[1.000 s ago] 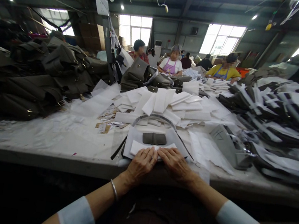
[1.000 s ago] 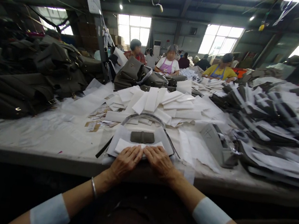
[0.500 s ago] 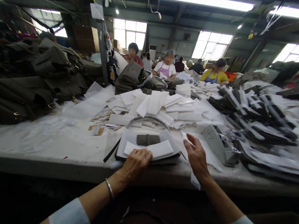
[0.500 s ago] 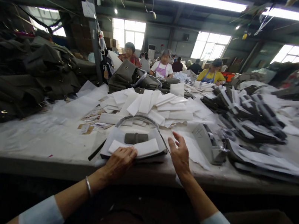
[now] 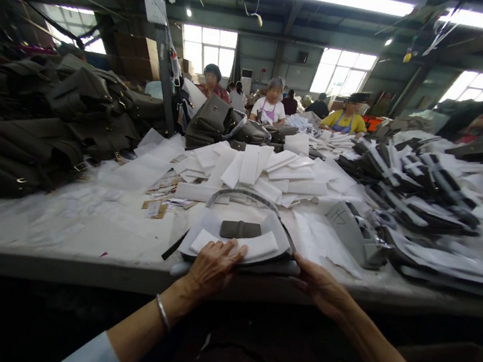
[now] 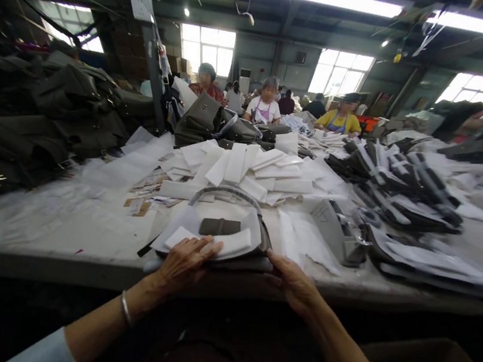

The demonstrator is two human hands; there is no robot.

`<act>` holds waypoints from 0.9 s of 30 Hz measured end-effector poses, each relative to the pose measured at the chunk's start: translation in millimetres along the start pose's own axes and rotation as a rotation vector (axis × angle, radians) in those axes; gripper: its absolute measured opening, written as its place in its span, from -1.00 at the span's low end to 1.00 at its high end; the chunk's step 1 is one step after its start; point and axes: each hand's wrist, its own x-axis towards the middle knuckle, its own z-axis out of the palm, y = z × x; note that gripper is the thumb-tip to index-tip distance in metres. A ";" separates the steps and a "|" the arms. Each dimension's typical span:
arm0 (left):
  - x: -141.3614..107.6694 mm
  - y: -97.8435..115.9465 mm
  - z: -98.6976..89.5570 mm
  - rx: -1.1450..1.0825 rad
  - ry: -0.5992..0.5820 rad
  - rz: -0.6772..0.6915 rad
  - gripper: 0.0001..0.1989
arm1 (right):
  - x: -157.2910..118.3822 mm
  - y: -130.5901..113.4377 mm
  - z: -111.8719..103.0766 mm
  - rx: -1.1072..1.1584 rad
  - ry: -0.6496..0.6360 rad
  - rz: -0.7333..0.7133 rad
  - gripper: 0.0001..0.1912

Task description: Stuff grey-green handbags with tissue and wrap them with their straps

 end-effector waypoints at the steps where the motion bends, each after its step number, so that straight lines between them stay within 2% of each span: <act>1: -4.4 -2.6 -2.5 -0.036 0.030 0.004 -0.43 | -8.2 3.4 -0.1 0.040 -0.045 -0.020 -0.62; 3: -10.4 -7.5 -7.4 -0.111 0.082 0.007 -0.44 | -22.1 15.2 4.6 0.166 -0.157 -0.046 -0.63; 5: -12.0 -10.5 -10.4 -0.151 0.097 0.023 -0.46 | -29.9 32.3 16.8 0.299 -0.212 -0.075 -0.64; 8: -9.5 -8.3 -9.0 -0.107 0.066 0.064 -0.51 | -31.5 59.3 42.4 0.450 -0.104 -0.144 -0.71; 11: -8.5 1.6 -1.5 -0.001 0.047 0.119 -0.55 | -32.8 74.0 62.8 0.650 0.033 -0.081 -0.69; 15: -13.1 17.9 11.4 0.152 0.103 0.171 -0.61 | -42.3 67.4 77.2 0.876 0.123 0.070 -0.54; 19: -17.7 27.5 24.2 0.174 0.228 0.154 -0.62 | -45.0 53.8 96.7 0.872 0.186 0.211 -0.46; 24: -21.3 31.4 37.9 0.134 0.319 0.142 -0.57 | -30.6 48.3 130.0 0.746 0.314 0.342 -0.64; 27: -25.0 31.9 39.7 0.124 0.355 0.148 -0.56 | -24.1 46.0 142.8 0.770 0.360 0.351 -0.72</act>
